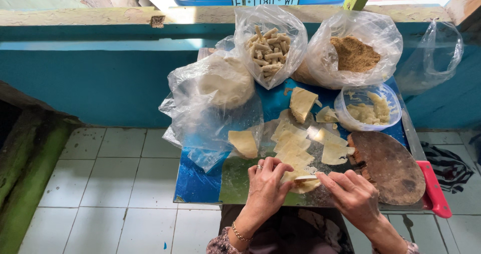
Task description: The person sits at a table by a window and folds filled dough pastries. They take a flat dough wrapper, spoon filling from a plastic container onto it, fold the wrapper over the filling, and set the folded piece on the table with other finished pieces.
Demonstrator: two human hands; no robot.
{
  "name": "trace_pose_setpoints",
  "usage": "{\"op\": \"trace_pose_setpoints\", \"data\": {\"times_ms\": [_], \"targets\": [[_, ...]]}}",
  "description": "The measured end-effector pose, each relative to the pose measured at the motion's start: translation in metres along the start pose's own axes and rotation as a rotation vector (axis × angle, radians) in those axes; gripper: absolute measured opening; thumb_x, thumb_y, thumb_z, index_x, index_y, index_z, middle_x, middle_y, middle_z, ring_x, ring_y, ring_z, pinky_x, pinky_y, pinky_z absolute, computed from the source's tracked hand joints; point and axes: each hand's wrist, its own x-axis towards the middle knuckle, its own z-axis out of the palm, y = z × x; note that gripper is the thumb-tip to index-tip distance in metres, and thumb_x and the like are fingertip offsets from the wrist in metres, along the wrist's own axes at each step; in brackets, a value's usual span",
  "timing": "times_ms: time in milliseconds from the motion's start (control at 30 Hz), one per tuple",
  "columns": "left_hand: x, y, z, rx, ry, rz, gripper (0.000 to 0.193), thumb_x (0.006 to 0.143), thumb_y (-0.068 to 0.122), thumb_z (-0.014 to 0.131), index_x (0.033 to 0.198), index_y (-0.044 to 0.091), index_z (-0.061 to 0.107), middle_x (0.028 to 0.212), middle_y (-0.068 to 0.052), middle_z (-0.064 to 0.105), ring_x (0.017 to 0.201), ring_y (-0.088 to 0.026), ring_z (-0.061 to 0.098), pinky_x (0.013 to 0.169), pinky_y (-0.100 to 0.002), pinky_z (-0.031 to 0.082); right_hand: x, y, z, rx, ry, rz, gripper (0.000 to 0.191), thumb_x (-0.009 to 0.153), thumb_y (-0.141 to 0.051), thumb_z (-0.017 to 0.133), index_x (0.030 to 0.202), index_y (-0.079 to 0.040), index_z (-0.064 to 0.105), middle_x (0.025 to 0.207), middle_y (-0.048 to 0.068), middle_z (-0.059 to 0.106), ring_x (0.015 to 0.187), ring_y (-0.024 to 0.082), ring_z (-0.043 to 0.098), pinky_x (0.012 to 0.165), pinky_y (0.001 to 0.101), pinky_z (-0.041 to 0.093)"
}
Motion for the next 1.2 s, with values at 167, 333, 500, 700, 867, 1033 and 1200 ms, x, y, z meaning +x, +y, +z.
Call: {"op": "trace_pose_setpoints", "data": {"times_ms": [167, 333, 500, 700, 867, 1033, 1200], "targets": [[-0.003, -0.009, -0.006, 0.009, 0.026, -0.025, 0.026, 0.08, 0.016, 0.081, 0.104, 0.014, 0.07, 0.108, -0.005, 0.06, 0.105, -0.025, 0.057, 0.093, -0.044, 0.036, -0.003, 0.001, 0.0, -0.005, 0.008, 0.021, 0.051, 0.069, -0.012, 0.078, 0.119, -0.013, 0.073, 0.089, -0.002, 0.066, 0.073, 0.018, 0.06, 0.064, 0.0356, 0.052], [-0.008, -0.008, -0.003, -0.022, 0.035, 0.011, 0.017, 0.081, 0.015, 0.08, 0.097, 0.014, 0.074, 0.105, -0.005, 0.061, 0.104, -0.025, 0.057, 0.093, -0.043, 0.036, -0.004, -0.003, 0.003, -0.037, 0.035, -0.004, 0.049, 0.071, -0.008, 0.077, 0.119, -0.015, 0.074, 0.089, -0.002, 0.066, 0.071, 0.018, 0.059, 0.063, 0.0351, 0.051], [-0.009, -0.002, 0.006, 0.002, 0.041, 0.032, 0.016, 0.079, 0.016, 0.082, 0.092, 0.013, 0.073, 0.102, -0.004, 0.06, 0.102, -0.025, 0.057, 0.092, -0.044, 0.036, -0.004, -0.003, 0.005, -0.028, 0.027, 0.022, 0.05, 0.07, -0.006, 0.076, 0.119, -0.016, 0.074, 0.089, -0.002, 0.066, 0.072, 0.019, 0.06, 0.063, 0.0358, 0.051], [-0.006, -0.002, 0.011, 0.029, 0.062, 0.054, 0.015, 0.081, 0.015, 0.08, 0.092, 0.012, 0.072, 0.104, -0.006, 0.06, 0.103, -0.026, 0.056, 0.092, -0.044, 0.036, -0.009, -0.001, 0.007, 0.049, 0.017, 0.148, 0.044, 0.071, -0.007, 0.075, 0.115, -0.015, 0.076, 0.089, 0.0, 0.067, 0.075, 0.021, 0.064, 0.068, 0.0352, 0.053], [-0.005, -0.001, 0.011, 0.009, 0.052, 0.074, 0.015, 0.081, 0.018, 0.081, 0.091, 0.013, 0.072, 0.103, -0.006, 0.06, 0.102, -0.027, 0.057, 0.092, -0.044, 0.036, -0.008, 0.002, 0.013, 0.322, 0.027, 0.514, 0.015, 0.091, -0.013, 0.072, 0.105, -0.012, 0.078, 0.089, 0.002, 0.073, 0.077, 0.015, 0.071, 0.067, 0.028, 0.055], [-0.003, 0.001, 0.016, -0.012, 0.064, 0.141, 0.012, 0.083, 0.018, 0.08, 0.091, 0.015, 0.072, 0.102, -0.005, 0.062, 0.101, -0.026, 0.059, 0.093, -0.045, 0.035, 0.012, 0.042, -0.007, 0.553, -0.071, 0.727, 0.019, 0.095, -0.014, 0.067, 0.108, -0.007, 0.079, 0.089, 0.003, 0.078, 0.079, 0.012, 0.07, 0.068, 0.0266, 0.054], [-0.009, -0.008, 0.009, -0.006, 0.098, 0.105, 0.011, 0.088, 0.02, 0.078, 0.095, 0.013, 0.073, 0.101, -0.003, 0.062, 0.098, -0.024, 0.059, 0.092, -0.043, 0.038, 0.09, 0.126, -0.02, 0.007, -0.004, 0.722, 0.024, 0.106, -0.019, 0.061, 0.114, -0.004, 0.078, 0.085, 0.012, 0.074, 0.059, 0.024, 0.061, 0.051, 0.0426, 0.047]]}}
